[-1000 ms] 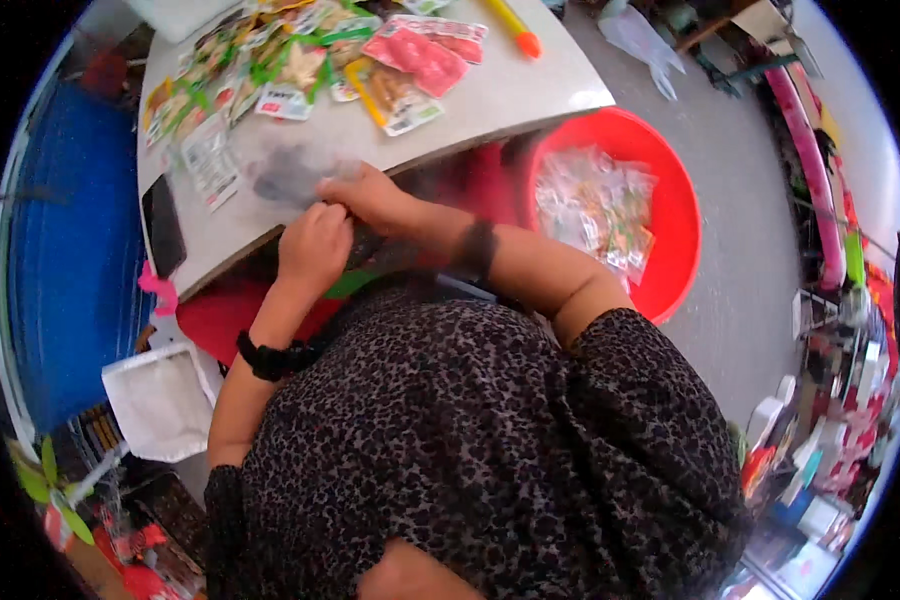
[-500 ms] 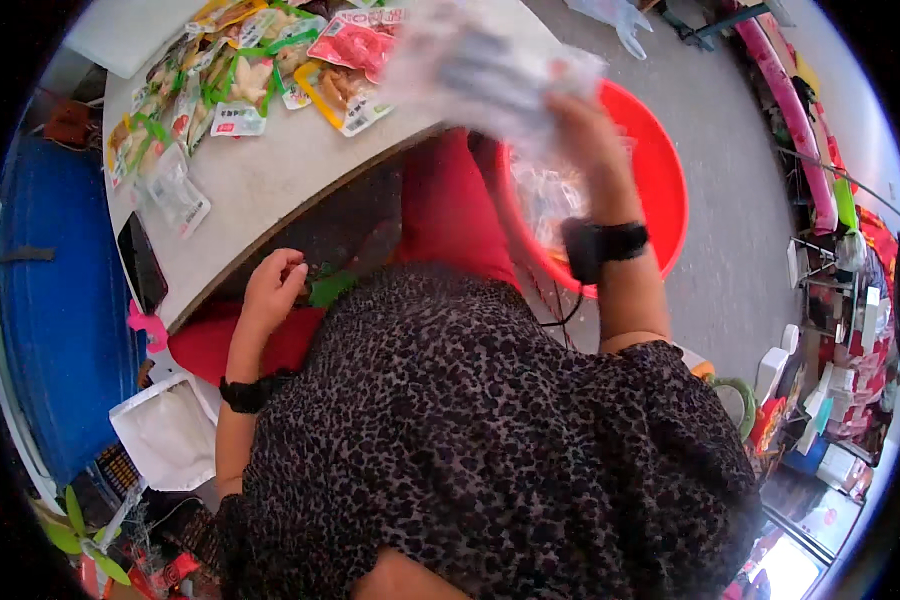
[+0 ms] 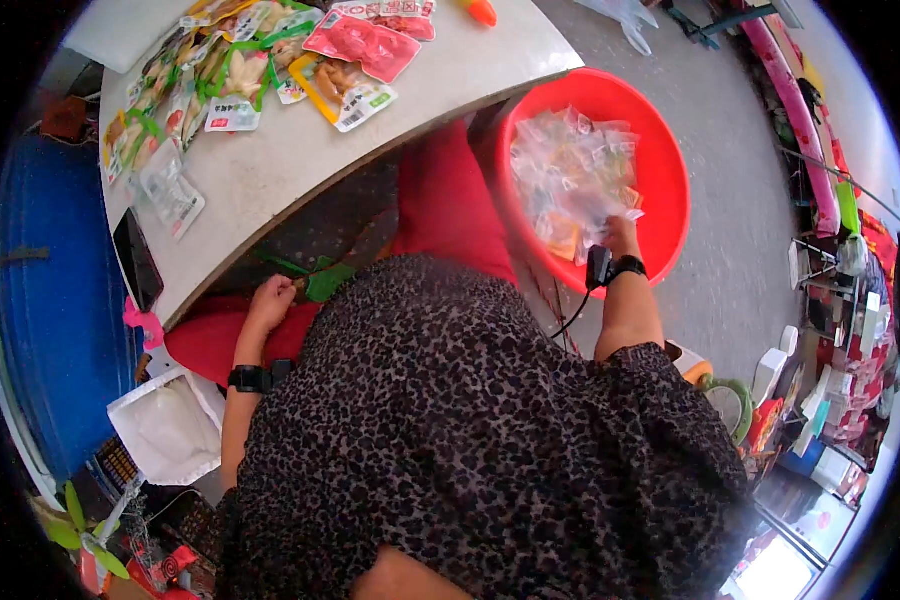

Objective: The person repeatedly picks up small snack packets from a table, places them into clear plastic bags, and drops the filled bags into a red basin. The person also uses a yellow plastic tube to sweep the packets on the table into a pile.

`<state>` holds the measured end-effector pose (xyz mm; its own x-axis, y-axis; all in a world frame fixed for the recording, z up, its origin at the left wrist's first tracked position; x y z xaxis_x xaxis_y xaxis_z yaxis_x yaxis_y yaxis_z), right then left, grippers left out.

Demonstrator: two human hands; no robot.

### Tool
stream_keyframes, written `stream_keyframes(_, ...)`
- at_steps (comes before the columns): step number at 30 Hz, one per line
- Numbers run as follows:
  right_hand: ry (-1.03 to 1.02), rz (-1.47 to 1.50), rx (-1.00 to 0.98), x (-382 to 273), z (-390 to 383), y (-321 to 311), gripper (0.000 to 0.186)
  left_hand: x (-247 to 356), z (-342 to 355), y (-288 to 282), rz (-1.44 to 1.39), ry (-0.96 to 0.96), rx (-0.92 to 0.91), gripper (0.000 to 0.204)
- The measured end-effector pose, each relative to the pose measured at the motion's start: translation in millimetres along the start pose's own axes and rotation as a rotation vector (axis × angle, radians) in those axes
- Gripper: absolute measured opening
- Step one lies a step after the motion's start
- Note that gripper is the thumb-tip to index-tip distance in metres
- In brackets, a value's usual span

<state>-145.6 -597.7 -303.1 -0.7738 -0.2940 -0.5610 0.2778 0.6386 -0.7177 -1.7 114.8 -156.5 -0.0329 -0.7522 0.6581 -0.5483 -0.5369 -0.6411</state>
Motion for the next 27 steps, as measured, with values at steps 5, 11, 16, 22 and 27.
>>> stream_keyframes(5,-0.233,0.014,0.093,10.2,39.5,-9.2,0.021,-20.0,6.4,9.9,-0.021,0.047,0.011,0.020)
stream_keyframes(11,0.428,0.776,-0.127,-40.0,-18.6,3.2,0.033,-1.4,-7.4,-3.5,0.005,0.020,0.043,0.020)
stream_keyframes(16,0.616,0.824,-0.146,-67.7,-62.4,15.6,0.020,-11.0,-6.2,-11.0,-0.073,0.030,0.098,0.019)
stream_keyframes(22,-0.073,0.753,-0.113,-185.3,-29.4,-3.0,0.020,-4.0,-40.2,-63.5,-0.126,0.045,0.319,0.020)
stream_keyframes(27,-0.410,0.576,-0.120,-382.9,-147.6,14.3,0.023,-21.9,-114.6,-130.0,-0.008,0.083,0.802,0.019)
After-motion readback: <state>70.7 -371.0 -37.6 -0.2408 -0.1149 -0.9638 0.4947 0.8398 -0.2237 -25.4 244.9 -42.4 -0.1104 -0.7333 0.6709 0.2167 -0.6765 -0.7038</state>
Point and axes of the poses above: each hand's wrist, its own z-axis towards the middle knuckle, its own y-axis out of the palm, x = y × z, the point moved 9 cm from there along z, towards the middle knuckle, and after that the axes turned 14 degrees about y, right-handed, at the moved point
